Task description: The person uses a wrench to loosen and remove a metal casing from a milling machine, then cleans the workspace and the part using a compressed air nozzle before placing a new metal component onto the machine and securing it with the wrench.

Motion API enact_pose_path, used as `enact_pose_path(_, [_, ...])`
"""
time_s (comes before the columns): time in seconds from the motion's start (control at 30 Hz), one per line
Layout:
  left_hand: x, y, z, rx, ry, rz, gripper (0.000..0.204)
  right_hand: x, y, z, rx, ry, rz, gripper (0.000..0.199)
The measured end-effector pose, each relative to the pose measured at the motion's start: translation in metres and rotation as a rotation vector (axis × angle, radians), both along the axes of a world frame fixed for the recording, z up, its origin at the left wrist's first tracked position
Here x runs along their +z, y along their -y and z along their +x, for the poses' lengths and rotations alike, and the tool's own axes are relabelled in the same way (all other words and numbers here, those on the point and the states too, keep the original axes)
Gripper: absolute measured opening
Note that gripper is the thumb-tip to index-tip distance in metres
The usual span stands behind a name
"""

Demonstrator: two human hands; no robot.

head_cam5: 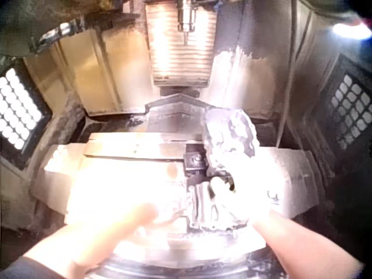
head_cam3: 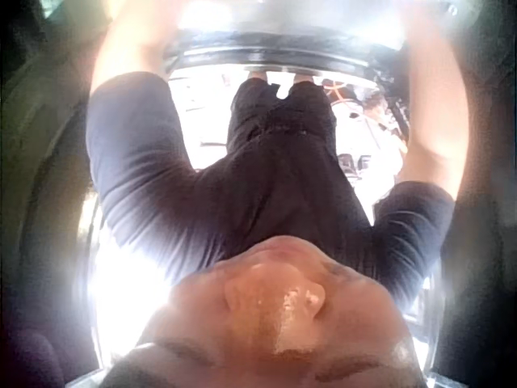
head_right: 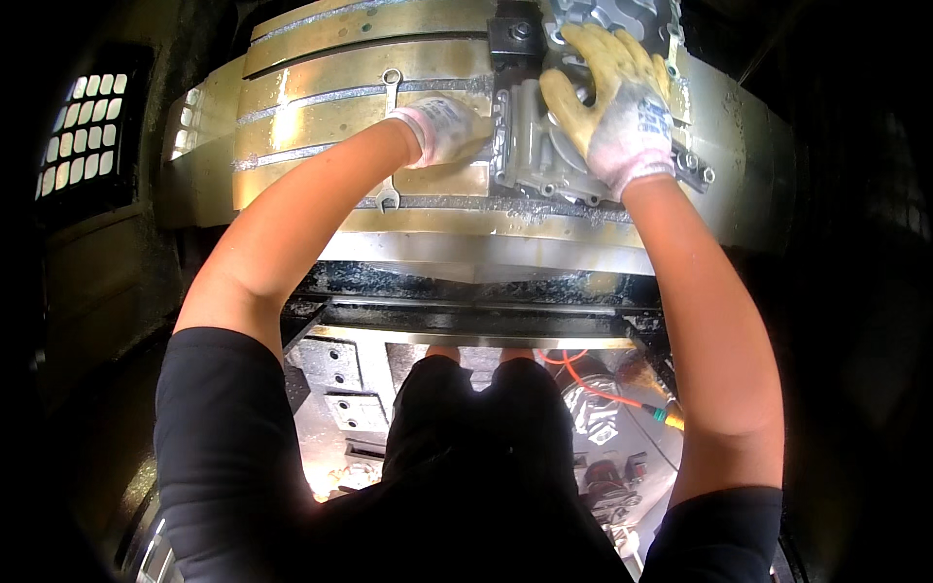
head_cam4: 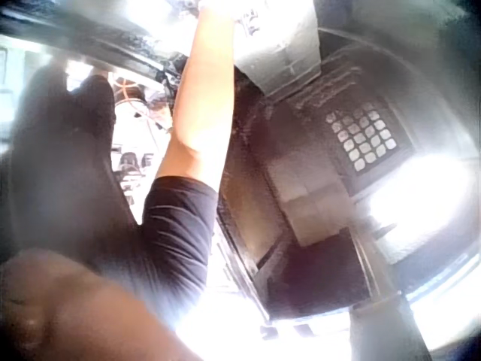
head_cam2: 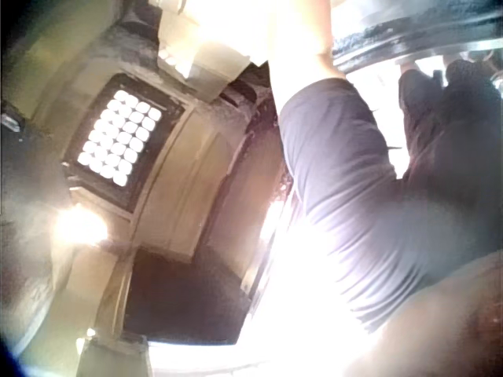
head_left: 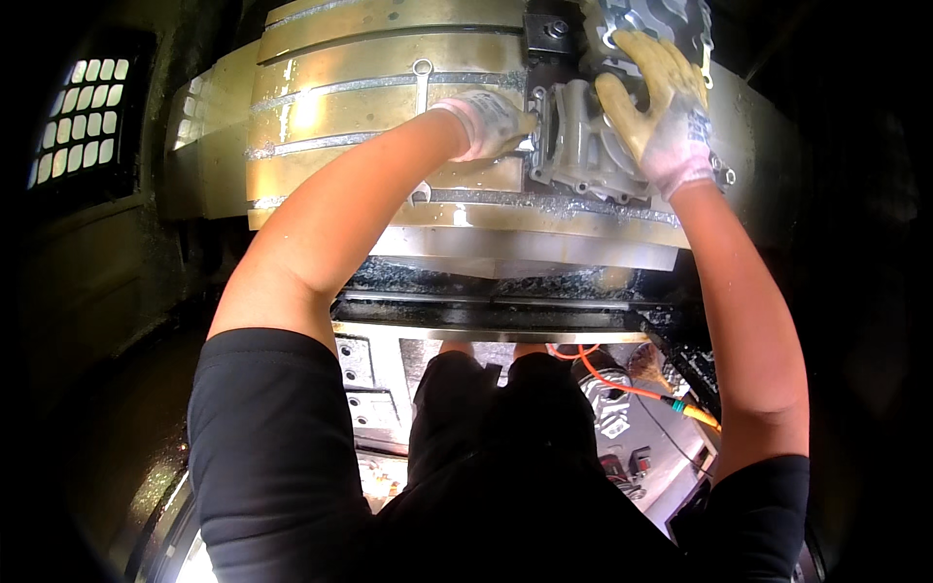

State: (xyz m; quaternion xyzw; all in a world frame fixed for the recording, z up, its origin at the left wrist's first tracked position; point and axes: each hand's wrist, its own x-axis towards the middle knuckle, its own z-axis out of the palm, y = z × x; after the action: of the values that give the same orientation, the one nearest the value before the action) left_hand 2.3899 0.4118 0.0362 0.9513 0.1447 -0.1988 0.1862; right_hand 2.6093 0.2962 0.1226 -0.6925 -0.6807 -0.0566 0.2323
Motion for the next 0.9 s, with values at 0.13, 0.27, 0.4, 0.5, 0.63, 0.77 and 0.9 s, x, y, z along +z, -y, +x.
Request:
enact_pose_path(0.13, [0.04, 0.008, -0.009, 0.364, -0.017, -0.011, 0.05, -0.002, 0.006, 0.011, -0.036, 0.005, -0.001, 0.053])
enact_pose_path(0.27, [-0.006, 0.007, -0.092, 0.803, -0.434, 0.167, 0.046, 0.003, 0.002, -0.004, -0.013, -0.046, 0.042, 0.05])
enact_pose_path(0.4, [-0.03, 0.044, -0.073, 1.143, -0.461, 0.02, 0.048, -0.002, 0.006, 0.006, -0.083, -0.023, 0.02, 0.053])
enact_pose_path(0.5, [-0.044, 0.049, -0.081, 1.33, -0.42, -0.045, 0.05, -0.001, 0.007, -0.001, -0.09, -0.048, -0.069, 0.057])
enact_pose_path(0.63, [-0.043, 0.072, -0.064, 1.278, -0.264, -0.014, 0.054, 0.003, 0.008, 0.002, -0.131, 0.002, -0.082, 0.059])
enact_pose_path(0.77, [-0.001, 0.109, -0.041, 1.329, 0.125, -0.019, 0.052, -0.001, 0.013, 0.007, -0.09, -0.118, -0.04, 0.061])
enact_pose_path(0.9, [0.088, 0.129, 0.009, 1.132, 0.592, -0.466, 0.026, 0.058, 0.06, 0.0, -0.084, -0.775, 0.04, 0.06])
